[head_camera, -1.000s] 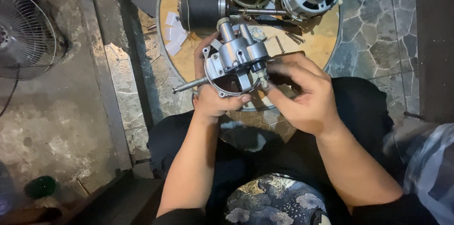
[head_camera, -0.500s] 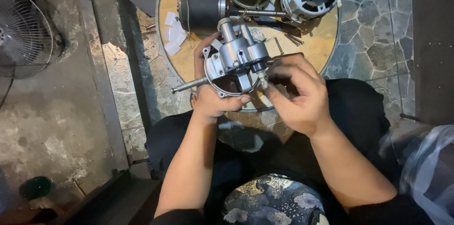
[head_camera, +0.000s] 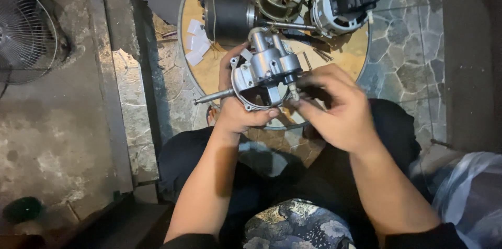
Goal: The person is reassembling a gearbox unit, fitting the internal shaft and housing components together and using a screwdriver for adjustments.
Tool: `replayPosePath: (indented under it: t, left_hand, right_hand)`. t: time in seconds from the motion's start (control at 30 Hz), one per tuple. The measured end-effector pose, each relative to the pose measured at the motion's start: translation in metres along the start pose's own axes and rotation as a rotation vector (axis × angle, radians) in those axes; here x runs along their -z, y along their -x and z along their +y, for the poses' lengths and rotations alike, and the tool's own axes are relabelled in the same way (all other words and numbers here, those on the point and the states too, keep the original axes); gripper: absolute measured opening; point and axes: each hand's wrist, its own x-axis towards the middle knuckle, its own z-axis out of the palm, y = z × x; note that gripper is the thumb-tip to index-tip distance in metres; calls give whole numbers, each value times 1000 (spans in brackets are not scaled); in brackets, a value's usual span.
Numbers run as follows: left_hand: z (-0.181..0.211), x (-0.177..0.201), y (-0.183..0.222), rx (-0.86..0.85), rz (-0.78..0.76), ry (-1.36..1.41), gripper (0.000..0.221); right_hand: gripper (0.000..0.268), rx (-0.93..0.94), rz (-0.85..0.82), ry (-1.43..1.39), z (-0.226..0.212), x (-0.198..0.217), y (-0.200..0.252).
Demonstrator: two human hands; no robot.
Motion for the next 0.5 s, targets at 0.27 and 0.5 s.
replayPosePath:
  t: [0.27, 0.5]
  left_hand:
    - [22, -15, -5, -17, -103, -246, 93]
    - [28, -13, -7, 64, -185, -95, 98]
  right_hand:
    - [88, -55, -321, 50, -35, 22, -24]
    - [85, -34, -335, -69, -3, 13, -30]
